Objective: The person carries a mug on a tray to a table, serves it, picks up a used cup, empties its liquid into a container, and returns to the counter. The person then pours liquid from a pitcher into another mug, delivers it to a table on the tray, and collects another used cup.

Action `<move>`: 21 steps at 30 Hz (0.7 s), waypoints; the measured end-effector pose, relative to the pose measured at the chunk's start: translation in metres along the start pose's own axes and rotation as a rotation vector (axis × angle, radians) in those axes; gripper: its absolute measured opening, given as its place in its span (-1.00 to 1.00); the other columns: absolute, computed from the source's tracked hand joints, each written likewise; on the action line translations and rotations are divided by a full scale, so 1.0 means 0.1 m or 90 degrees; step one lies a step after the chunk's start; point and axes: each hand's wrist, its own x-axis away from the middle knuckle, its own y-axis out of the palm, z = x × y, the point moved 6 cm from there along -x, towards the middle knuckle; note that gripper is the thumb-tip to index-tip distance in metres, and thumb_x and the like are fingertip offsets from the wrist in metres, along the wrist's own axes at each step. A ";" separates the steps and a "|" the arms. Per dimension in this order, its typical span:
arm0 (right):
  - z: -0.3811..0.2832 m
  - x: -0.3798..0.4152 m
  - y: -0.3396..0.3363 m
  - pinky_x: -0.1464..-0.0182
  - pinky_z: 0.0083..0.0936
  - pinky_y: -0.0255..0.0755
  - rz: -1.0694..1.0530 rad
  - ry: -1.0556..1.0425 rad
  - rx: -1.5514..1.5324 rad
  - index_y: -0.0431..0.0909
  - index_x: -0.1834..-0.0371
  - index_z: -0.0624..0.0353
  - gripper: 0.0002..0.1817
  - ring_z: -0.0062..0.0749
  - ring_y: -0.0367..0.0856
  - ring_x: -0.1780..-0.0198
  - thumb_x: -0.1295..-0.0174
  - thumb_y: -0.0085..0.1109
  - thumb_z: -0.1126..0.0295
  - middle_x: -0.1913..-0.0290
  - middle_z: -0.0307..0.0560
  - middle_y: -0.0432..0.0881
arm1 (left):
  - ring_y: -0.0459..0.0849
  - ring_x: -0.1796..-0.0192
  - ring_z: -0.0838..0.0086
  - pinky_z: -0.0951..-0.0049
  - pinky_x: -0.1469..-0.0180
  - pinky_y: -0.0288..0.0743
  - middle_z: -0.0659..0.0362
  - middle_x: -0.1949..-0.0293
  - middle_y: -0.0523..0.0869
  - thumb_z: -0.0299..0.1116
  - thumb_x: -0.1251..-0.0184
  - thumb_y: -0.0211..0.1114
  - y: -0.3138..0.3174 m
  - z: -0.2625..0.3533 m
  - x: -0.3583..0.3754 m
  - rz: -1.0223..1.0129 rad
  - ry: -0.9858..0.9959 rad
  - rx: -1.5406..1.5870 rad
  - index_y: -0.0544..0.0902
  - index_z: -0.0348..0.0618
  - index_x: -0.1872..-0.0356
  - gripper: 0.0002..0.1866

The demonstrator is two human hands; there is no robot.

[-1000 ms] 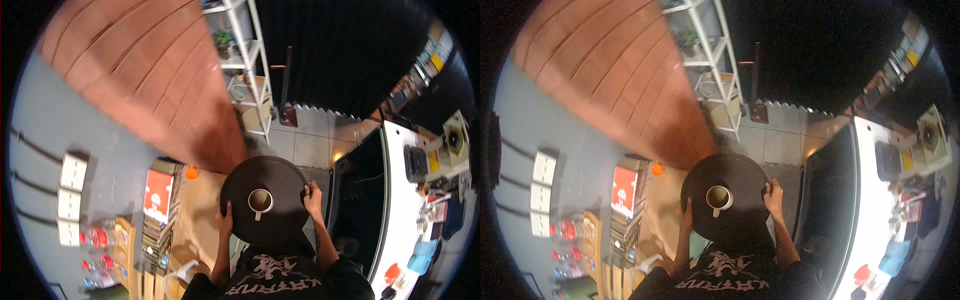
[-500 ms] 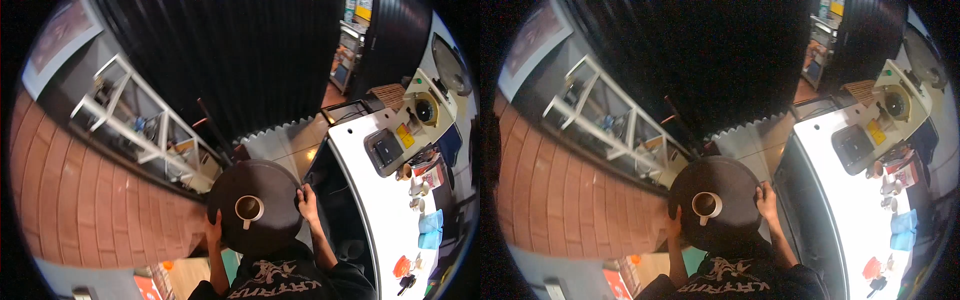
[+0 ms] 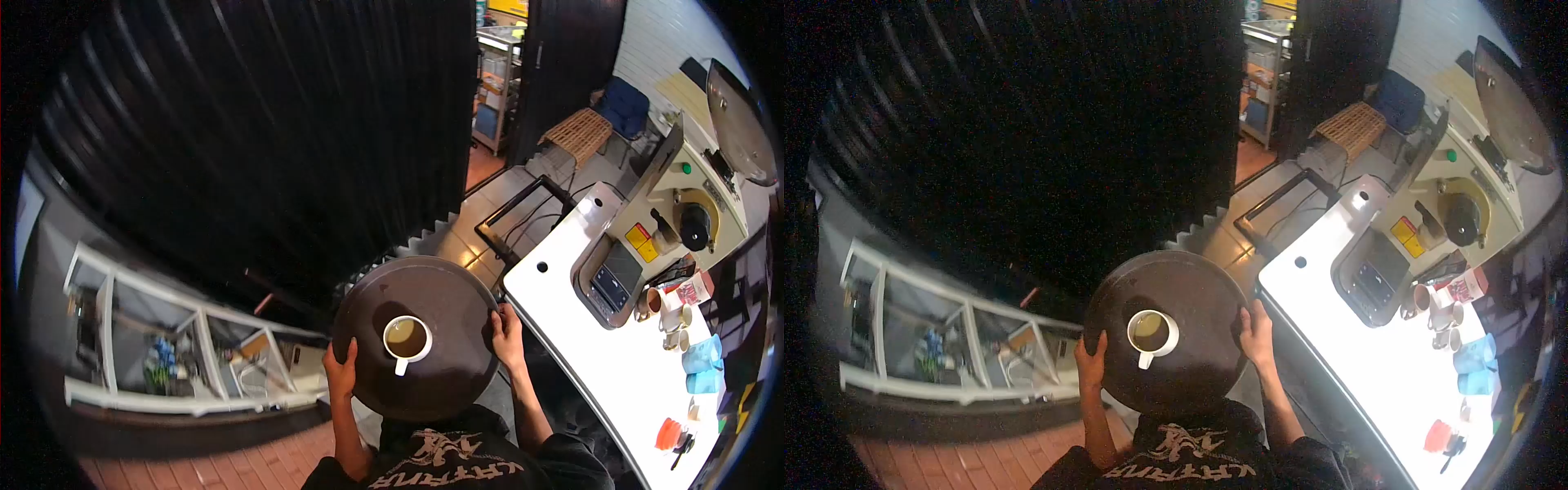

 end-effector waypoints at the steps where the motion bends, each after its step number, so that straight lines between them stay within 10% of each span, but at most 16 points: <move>1: -0.10 -0.14 0.03 0.31 -0.62 0.29 0.020 0.004 0.004 0.38 0.21 0.29 -0.90 -0.60 0.35 0.37 -0.41 0.01 0.47 0.43 -0.22 0.38 | 0.60 0.07 0.44 0.39 -0.02 0.46 0.08 0.13 0.69 -0.21 -0.32 0.32 0.10 0.08 -0.23 -0.019 0.007 0.002 0.58 -0.36 0.04 -0.61; 3: -0.29 -0.38 0.07 0.11 -0.19 0.40 0.080 0.046 0.053 0.42 0.14 0.46 -0.78 0.39 0.48 0.16 -0.34 0.04 0.45 0.24 0.43 0.53 | 0.60 0.08 0.45 0.40 -0.02 0.46 0.08 0.15 0.69 -0.25 -0.32 0.32 0.25 0.25 -0.70 -0.008 -0.012 -0.100 0.58 -0.36 0.06 -0.65; 5: -0.16 -0.61 0.20 0.10 -0.18 0.39 0.101 0.075 0.026 0.43 0.17 0.44 -0.79 0.34 0.50 0.14 -0.34 0.04 0.44 0.25 0.43 0.52 | 0.61 0.09 0.45 0.40 -0.01 0.46 0.09 0.16 0.69 -0.28 -0.33 0.31 0.45 0.17 -1.28 -0.099 0.011 0.006 0.58 -0.35 0.07 -0.68; 7: -0.16 -0.84 0.29 0.24 -0.57 0.35 0.163 0.042 0.092 0.43 0.18 0.34 -0.86 -0.54 0.46 0.30 -0.40 0.03 0.44 0.38 -0.11 0.52 | 0.61 0.11 0.45 0.41 0.00 0.46 0.09 0.16 0.70 -0.30 -0.33 0.30 0.65 0.33 -1.73 -0.159 0.059 0.006 0.58 -0.35 0.08 -0.70; 21: -0.19 -2.15 0.55 0.49 -0.64 0.17 0.402 0.184 0.091 0.42 0.23 0.25 -0.88 -0.73 0.32 0.52 -0.27 0.16 0.50 0.59 -0.32 0.44 | 0.60 0.15 0.52 0.45 0.05 0.47 0.11 0.21 0.70 -0.33 -0.32 0.31 2.41 0.90 -3.99 -0.422 0.111 -0.021 0.57 -0.37 0.10 -0.71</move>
